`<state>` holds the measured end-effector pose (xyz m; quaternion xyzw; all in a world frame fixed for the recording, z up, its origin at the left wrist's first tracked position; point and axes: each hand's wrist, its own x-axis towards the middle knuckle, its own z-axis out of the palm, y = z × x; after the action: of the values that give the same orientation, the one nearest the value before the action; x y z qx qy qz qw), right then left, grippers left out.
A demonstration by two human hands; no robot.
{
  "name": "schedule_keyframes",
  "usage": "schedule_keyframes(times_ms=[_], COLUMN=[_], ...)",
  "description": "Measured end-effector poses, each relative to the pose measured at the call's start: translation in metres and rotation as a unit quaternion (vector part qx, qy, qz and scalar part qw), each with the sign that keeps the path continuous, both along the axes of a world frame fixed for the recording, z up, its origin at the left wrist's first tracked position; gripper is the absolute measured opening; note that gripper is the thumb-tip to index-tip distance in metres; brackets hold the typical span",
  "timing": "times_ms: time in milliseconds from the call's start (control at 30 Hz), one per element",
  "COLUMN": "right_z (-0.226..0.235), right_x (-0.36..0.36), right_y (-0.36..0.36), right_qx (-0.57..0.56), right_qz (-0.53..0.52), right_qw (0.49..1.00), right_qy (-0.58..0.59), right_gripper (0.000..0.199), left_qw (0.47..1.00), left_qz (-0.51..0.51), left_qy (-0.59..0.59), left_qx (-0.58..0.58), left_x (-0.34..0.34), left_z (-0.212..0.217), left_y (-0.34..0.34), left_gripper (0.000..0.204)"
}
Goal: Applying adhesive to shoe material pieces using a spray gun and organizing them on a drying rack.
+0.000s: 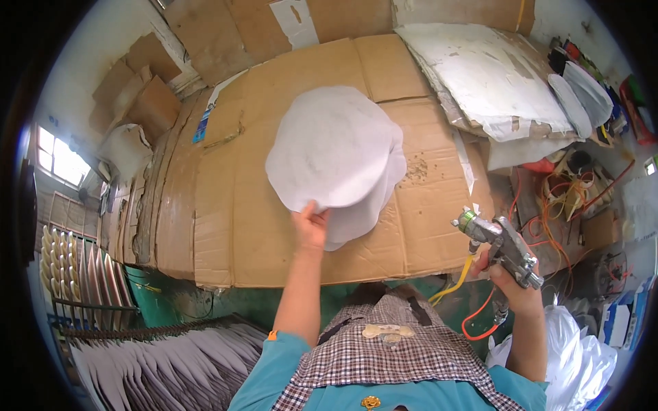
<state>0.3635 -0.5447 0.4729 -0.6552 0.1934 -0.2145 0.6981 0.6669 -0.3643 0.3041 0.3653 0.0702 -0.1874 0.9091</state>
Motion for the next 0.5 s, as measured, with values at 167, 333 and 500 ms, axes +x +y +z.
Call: schedule_keyframes(times_ms=[167,333,500], right_z=[0.009,0.014,0.013], right_x=[-0.014,-0.011,0.005], right_y=[0.004,0.007,0.009], right_qx=[0.015,-0.038,-0.029], right_qz=[0.025,0.101,0.071], right_qw=[1.0,0.993,0.997], right_qy=[-0.003,0.05,0.016], right_gripper=[0.056,0.057,0.053], left_qw=[0.976,0.838,0.927], left_qz=[0.096,0.352,0.226], left_qy=[-0.159,-0.312,-0.298], left_qx=[-0.116,0.276,-0.018], left_x=[0.033,0.004,-0.024], left_z=[0.114,0.185,0.208], left_y=[0.08,0.173,0.251], left_gripper=[0.036,0.034,0.029])
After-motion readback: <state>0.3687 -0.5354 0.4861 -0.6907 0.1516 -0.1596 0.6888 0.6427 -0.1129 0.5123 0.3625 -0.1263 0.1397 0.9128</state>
